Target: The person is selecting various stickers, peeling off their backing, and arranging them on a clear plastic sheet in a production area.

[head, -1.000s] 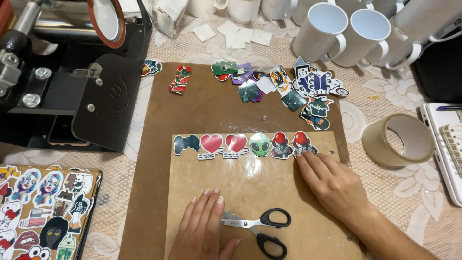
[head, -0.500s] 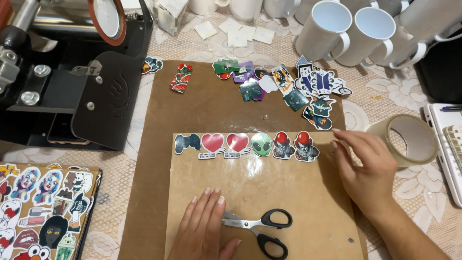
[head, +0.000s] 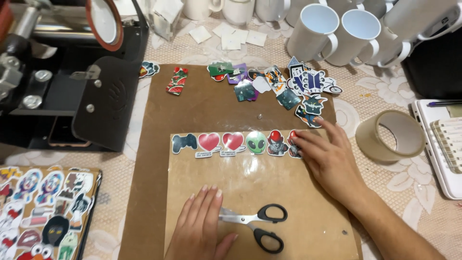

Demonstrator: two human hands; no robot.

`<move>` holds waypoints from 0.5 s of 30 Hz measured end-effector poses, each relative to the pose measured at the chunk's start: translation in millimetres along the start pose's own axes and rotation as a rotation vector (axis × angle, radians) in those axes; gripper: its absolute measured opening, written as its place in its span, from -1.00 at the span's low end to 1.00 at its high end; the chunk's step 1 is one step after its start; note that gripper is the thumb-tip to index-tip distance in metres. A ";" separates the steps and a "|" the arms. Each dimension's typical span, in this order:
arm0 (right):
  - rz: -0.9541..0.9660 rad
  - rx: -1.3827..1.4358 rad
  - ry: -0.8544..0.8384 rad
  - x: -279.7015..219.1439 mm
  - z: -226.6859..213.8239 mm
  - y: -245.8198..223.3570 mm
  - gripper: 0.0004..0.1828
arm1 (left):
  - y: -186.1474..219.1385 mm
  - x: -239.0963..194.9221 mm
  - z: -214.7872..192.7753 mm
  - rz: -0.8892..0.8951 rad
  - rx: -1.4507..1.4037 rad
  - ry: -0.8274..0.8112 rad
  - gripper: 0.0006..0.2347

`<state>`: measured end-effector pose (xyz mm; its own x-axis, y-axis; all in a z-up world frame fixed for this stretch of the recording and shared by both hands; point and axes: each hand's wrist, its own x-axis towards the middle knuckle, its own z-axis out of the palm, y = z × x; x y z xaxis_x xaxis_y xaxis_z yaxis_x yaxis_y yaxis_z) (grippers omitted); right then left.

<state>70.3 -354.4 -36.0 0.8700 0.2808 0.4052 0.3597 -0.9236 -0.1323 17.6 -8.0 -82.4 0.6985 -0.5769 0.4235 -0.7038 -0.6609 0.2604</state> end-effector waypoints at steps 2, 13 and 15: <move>-0.015 -0.017 0.103 -3.0 -19.7 -10.2 -0.67 | -1.9 -0.3 -2.8 -0.031 0.007 -0.039 -0.25; -0.321 0.147 -0.339 -40.8 -22.7 -119.0 -0.50 | 18.5 40.7 -78.0 -0.498 -1.263 0.084 -0.51; -0.351 0.140 -0.431 -35.9 -27.6 -120.9 -0.37 | 20.6 40.4 -85.4 -0.456 -1.357 0.040 -0.56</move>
<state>-13.8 -260.0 -9.6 0.7385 0.6727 0.0453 0.6677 -0.7205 -0.1872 20.2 -4.0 14.1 0.9052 -0.4139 0.0967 -0.0164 0.1934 0.9810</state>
